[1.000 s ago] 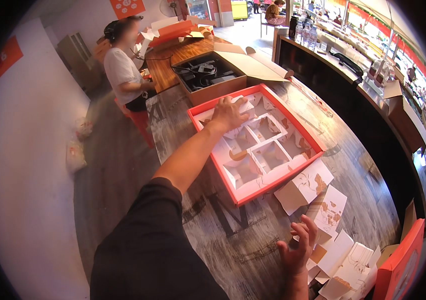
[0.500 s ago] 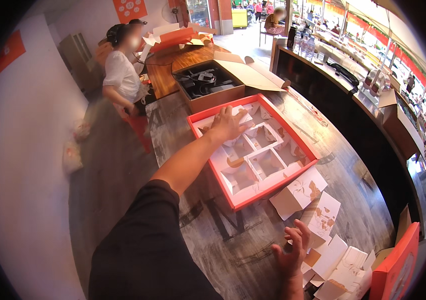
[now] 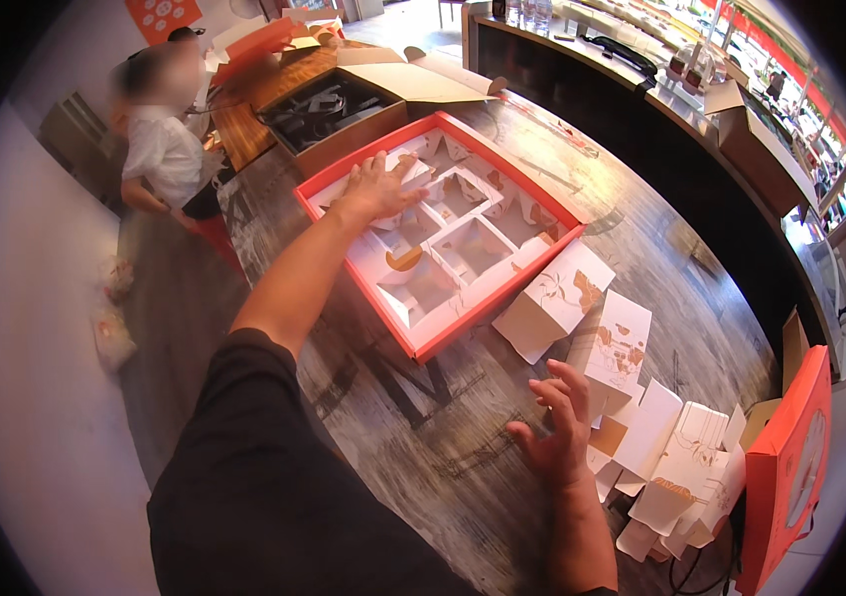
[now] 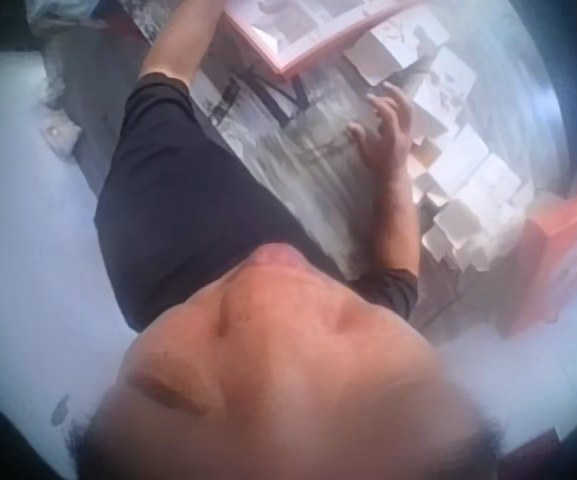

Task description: The person folds flat white cardboard pieces into small boxes and places them into a larger red tray with compartments. The person repeats this process multiple times, filling the tray with the assembled boxes.

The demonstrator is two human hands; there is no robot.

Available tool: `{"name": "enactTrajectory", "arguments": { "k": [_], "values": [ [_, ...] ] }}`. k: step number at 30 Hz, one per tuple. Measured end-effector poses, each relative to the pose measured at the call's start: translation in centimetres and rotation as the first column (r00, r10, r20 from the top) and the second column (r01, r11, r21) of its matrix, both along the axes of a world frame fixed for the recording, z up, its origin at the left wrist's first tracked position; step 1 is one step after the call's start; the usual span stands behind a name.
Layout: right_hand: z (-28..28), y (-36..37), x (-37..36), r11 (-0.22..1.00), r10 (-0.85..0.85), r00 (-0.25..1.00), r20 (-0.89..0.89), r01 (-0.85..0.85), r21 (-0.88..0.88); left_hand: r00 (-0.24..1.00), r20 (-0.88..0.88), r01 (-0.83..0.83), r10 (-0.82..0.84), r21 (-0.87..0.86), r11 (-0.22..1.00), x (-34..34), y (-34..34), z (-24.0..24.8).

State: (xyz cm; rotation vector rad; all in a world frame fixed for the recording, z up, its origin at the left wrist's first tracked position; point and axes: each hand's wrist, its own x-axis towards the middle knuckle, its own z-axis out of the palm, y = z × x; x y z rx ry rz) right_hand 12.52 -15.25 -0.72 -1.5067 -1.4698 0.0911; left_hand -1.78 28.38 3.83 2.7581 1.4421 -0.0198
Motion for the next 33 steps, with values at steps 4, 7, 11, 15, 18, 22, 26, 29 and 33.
{"name": "enactTrajectory", "arguments": {
  "k": [4, 7, 11, 15, 18, 22, 26, 29, 33],
  "values": [
    [0.2, 0.2, 0.1, 1.0, 0.007, 1.0, 0.001, -0.007, -0.001, 1.0, 0.01, 0.012, -0.012, 0.017, 1.0, 0.0, 0.8, -0.7],
    [0.1, 0.0, 0.1, 1.0, -0.002, 1.0, 0.015, 0.002, -0.008, 0.991, 0.117, 0.058, -0.068, 0.084, 0.995, 0.2, 1.7, -1.2],
    [0.1, 0.4, 0.1, 1.0, 0.002, 1.0, 0.01, -0.002, 0.003, 0.918, 0.333, 0.144, -0.215, 0.223, 0.964, -1.4, 6.2, -2.3],
    [0.1, 0.1, 0.2, 1.0, -0.006, 1.0, 0.003, 0.006, -0.005, 0.934, 0.17, 0.28, -0.314, 0.2, 0.939, -1.6, 5.0, -3.5],
    [0.2, 0.1, 0.3, 1.0, -0.006, 1.0, 0.009, 0.006, 0.002, 0.955, 0.043, 0.283, -0.293, 0.154, 0.947, -1.4, 4.1, -3.4],
    [0.3, 0.0, 0.3, 1.0, -0.002, 1.0, 0.005, 0.002, 0.001, 0.96, 0.074, 0.264, -0.272, 0.094, 0.96, -1.1, 4.2, -3.3],
    [0.2, 0.1, 0.4, 1.0, 0.023, 1.0, 0.005, -0.023, 0.015, 0.945, 0.14, 0.281, -0.295, 0.109, 0.953, -1.2, 5.4, -3.8],
    [0.4, 0.3, 0.3, 1.0, 0.022, 1.0, 0.014, -0.022, 0.01, 0.894, 0.304, 0.278, -0.329, 0.2, 0.94, -1.8, 7.4, -3.3],
    [0.4, 0.4, 0.3, 1.0, 0.018, 1.0, 0.015, -0.019, 0.008, 0.809, 0.458, 0.271, -0.369, 0.266, 0.925, -3.2, 8.2, -0.1]
  ]
}}
